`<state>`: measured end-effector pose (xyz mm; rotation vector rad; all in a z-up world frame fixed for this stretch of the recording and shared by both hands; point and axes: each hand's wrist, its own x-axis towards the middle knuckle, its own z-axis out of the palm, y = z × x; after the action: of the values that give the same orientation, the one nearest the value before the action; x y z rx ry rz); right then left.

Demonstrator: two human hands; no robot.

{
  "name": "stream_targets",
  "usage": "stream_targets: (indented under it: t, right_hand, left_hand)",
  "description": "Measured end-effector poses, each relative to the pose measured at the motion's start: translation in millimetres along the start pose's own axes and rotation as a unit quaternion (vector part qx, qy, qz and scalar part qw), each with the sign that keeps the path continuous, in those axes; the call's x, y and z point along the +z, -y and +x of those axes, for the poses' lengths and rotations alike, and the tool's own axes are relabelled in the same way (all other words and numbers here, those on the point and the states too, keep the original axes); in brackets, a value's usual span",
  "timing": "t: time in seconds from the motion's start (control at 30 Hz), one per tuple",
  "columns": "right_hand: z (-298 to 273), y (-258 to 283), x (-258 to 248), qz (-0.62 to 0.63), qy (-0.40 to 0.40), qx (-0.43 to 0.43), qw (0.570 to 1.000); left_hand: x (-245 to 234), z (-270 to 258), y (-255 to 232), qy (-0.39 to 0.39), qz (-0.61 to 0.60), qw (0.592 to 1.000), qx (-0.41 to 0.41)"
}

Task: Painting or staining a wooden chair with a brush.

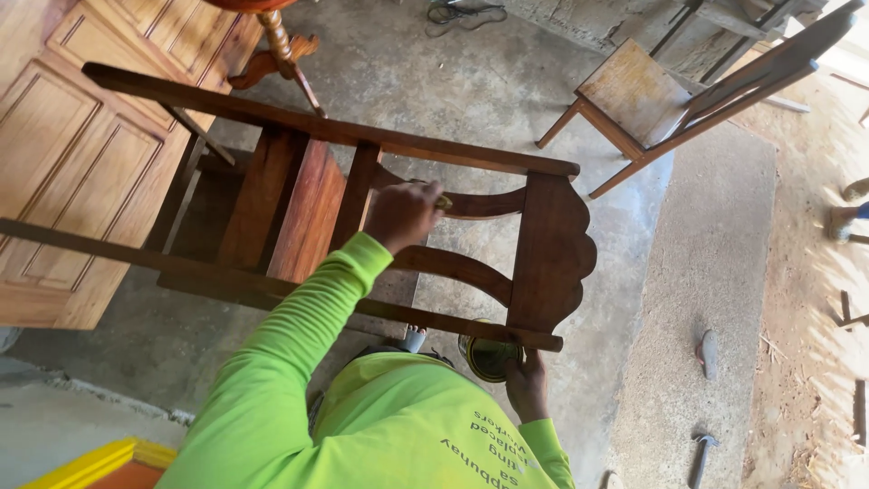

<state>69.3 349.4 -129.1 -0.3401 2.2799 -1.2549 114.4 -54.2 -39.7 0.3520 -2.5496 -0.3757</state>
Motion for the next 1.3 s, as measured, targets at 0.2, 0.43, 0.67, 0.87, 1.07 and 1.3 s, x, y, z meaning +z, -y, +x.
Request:
stream_targets:
  t: [0.2, 0.43, 0.67, 0.87, 1.07, 1.3]
  right_hand:
    - [0.5, -0.1, -5.2, 0.023, 0.018, -0.079, 0.996]
    - [-0.7, 17.2, -11.2, -0.030, 0.030, -0.023, 0.999]
    - [1.4, 10.0, -17.2, -0.056, 0.049, -0.045, 0.996]
    - [4.6, -6.9, -17.1, 0.000, 0.056, -0.038, 0.998]
    - [11.3, -29.4, -5.1, 0.139, 0.041, -0.038, 0.989]
    - [9.5, -28.7, 12.0, 0.162, -0.025, -0.029, 0.986]
  left_hand:
    - [4.0, 15.0, -50.9, -0.029, -0.144, 0.989, -0.022]
    - [27.2, 21.9, 5.4, -0.069, -0.274, 0.951, -0.127]
    - [-7.5, 4.4, 64.8, -0.061, -0.211, 0.953, -0.209]
    - [-29.6, -0.7, 82.0, -0.087, -0.118, 0.971, -0.192]
    - [-51.6, 7.5, 85.9, -0.048, -0.033, 0.985, -0.163]
    - [-38.3, 0.5, 67.8, -0.068, -0.042, 0.994, -0.078]
